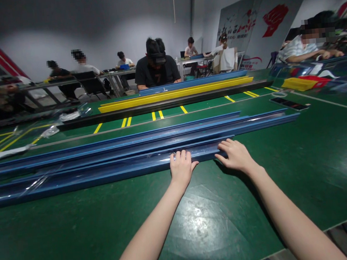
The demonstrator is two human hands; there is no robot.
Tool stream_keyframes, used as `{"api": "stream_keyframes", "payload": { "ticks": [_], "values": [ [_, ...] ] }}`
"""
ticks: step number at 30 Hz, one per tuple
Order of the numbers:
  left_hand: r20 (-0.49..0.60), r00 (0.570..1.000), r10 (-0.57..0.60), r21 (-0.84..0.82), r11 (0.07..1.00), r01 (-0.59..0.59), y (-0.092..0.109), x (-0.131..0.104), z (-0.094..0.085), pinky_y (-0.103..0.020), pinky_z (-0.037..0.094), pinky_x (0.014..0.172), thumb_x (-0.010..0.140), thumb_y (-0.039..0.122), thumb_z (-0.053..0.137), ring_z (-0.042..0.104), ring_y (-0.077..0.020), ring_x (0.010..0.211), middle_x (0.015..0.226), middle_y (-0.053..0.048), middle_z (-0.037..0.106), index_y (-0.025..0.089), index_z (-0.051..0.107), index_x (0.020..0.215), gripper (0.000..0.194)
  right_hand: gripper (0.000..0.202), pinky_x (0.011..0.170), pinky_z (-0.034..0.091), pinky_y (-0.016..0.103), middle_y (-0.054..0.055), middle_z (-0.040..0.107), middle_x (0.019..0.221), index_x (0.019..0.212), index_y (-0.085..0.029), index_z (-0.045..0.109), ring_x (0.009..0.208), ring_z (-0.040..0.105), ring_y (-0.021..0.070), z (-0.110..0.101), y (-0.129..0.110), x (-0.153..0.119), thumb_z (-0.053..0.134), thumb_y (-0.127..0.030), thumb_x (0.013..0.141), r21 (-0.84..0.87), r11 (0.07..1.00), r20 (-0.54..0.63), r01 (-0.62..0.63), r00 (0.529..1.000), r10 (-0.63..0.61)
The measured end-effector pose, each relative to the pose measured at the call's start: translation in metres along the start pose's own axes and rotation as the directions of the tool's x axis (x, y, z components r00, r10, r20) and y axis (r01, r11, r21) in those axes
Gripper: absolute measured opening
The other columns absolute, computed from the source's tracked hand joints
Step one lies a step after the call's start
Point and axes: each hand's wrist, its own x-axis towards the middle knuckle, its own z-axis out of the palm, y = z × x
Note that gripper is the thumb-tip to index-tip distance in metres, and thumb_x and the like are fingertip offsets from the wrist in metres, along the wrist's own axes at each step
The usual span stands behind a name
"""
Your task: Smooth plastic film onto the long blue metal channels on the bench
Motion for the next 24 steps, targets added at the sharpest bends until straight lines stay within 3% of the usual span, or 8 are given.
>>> {"api": "stream_keyframes", "payload": {
  "ticks": [7, 10, 17, 24],
  "values": [
    [0.003, 1.0, 0.01, 0.014, 1.0, -0.01, 0.0, -0.001, -0.001, -0.039, 0.033, 0.08, 0.077, 0.046, 0.055, 0.051, -0.0236, 0.086, 0.092, -0.008, 0.06, 0.015, 0.057, 0.089, 0.034, 0.031, 0.071, 0.03, 0.031, 0.008, 0.063, 0.086, 0.081, -0.018, 0.058, 0.084, 0.052, 0.0207, 0.008, -0.018, 0.004, 0.041, -0.044, 0.082, -0.002, 1.0, 0.014, 0.004, 1.0, -0.004],
    [0.015, 1.0, 0.014, 0.0, 1.0, -0.014, 0.0, -0.001, -0.001, -0.037, 0.033, 0.079, 0.078, 0.047, 0.053, 0.052, -0.0229, 0.085, 0.09, -0.007, 0.061, 0.016, 0.057, 0.089, 0.033, 0.032, 0.071, 0.032, 0.03, 0.008, 0.064, 0.087, 0.083, -0.018, 0.059, 0.084, 0.053, 0.0202, 0.009, -0.017, 0.004, 0.041, -0.045, 0.083, 0.016, 1.0, 0.015, 0.009, 1.0, -0.009],
    [0.036, 0.999, 0.016, -0.007, 1.0, -0.016, -0.003, 0.0, -0.001, -0.034, 0.032, 0.072, 0.079, 0.05, 0.05, 0.054, -0.0219, 0.08, 0.082, -0.005, 0.063, 0.016, 0.057, 0.085, 0.035, 0.039, 0.078, 0.036, 0.032, 0.008, 0.062, 0.11, 0.103, -0.016, 0.059, 0.097, 0.054, 0.0214, 0.012, -0.011, 0.002, 0.042, -0.045, 0.083, 0.083, 0.996, -0.005, 0.012, 1.0, -0.012],
    [0.036, 0.999, 0.02, -0.016, 1.0, -0.02, -0.003, 0.001, 0.0, -0.034, 0.031, 0.069, 0.08, 0.05, 0.049, 0.054, -0.0221, 0.078, 0.082, -0.005, 0.063, 0.016, 0.057, 0.084, 0.036, 0.038, 0.08, 0.038, 0.033, 0.009, 0.061, 0.112, 0.103, -0.016, 0.06, 0.098, 0.055, 0.0216, 0.013, -0.011, 0.002, 0.043, -0.044, 0.083, 0.107, 0.994, 0.001, 0.007, 1.0, -0.008]
  ]
}}
